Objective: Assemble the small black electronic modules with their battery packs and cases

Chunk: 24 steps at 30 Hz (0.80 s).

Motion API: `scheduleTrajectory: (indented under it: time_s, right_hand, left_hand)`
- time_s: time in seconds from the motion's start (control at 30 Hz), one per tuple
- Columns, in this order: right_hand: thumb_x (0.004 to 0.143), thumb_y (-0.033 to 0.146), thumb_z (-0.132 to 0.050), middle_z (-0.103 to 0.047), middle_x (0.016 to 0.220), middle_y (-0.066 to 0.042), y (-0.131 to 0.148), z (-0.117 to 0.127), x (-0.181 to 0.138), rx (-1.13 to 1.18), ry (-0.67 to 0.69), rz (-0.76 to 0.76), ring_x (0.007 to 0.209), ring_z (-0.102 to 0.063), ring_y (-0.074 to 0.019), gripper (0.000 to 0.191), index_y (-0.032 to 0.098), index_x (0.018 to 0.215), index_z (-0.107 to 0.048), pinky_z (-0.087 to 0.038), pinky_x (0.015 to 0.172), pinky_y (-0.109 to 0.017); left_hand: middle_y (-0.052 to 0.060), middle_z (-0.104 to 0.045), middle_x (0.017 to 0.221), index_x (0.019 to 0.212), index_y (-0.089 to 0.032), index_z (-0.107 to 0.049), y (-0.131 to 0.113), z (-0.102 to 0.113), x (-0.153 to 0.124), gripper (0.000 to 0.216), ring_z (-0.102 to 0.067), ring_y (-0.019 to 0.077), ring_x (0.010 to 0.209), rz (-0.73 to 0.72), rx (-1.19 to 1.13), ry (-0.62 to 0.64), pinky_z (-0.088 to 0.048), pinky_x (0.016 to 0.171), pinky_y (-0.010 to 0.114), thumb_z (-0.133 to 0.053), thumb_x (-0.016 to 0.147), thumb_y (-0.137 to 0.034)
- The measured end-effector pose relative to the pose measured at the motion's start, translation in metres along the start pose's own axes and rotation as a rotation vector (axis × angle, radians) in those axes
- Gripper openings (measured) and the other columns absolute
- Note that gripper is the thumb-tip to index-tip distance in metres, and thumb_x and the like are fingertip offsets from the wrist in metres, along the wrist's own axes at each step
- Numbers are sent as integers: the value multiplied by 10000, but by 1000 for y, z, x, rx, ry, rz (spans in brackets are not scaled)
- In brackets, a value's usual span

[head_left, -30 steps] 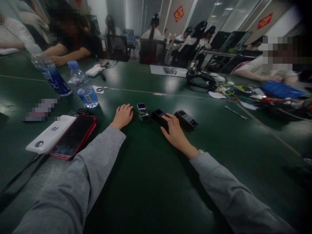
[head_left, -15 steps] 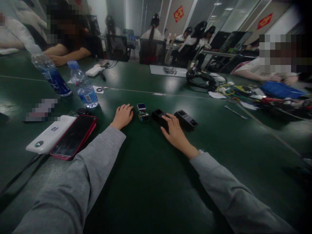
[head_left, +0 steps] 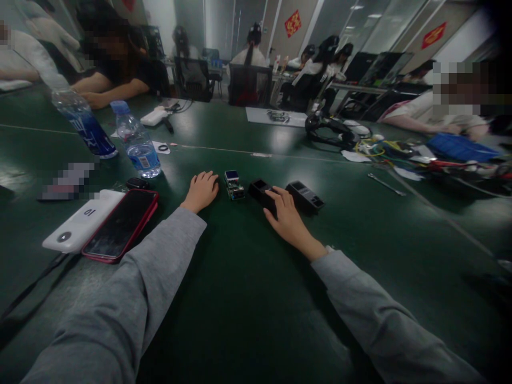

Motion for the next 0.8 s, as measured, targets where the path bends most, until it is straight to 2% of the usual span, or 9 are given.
scheduleTrajectory:
  time_s: [0.27,0.5,0.8]
  right_hand:
    - [958,280,-463,-361,1451,-165,0,0,0,7,3,-8,1340,-394,-353,509,217,1449,-344,-381,1099,-615]
    - [961,274,-459,-368,1437,-166,1,0,1,-6,-12,10,1323,-406,-335,492,202,1435,-351,-388,1105,-579]
    - [960,291,-461,-357,1450,-166,-1,0,0,-3,2,-1,1330,-403,-345,504,208,1444,-348,-405,1088,-593]
  left_hand:
    - [111,-453,1531,1420,-180,-499,1,-1,1,474,-378,297,1420,10,-19,15,-292,1179,540,-328,1009,-343]
    - [113,-456,1528,1418,-177,-498,-1,1,0,472,-389,301,1410,9,-3,18,-301,1171,541,-331,1008,-339]
    - [116,-457,1527,1411,-170,-505,0,0,0,473,-387,307,1413,7,-11,15,-303,1173,541,-333,1005,-341]
Point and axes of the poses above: each hand's wrist, its own x-axis towards the middle knuckle, its own z-axis out of the back of the hand, y = z × x, the point moved 9 cm from there along x, towards the middle knuckle
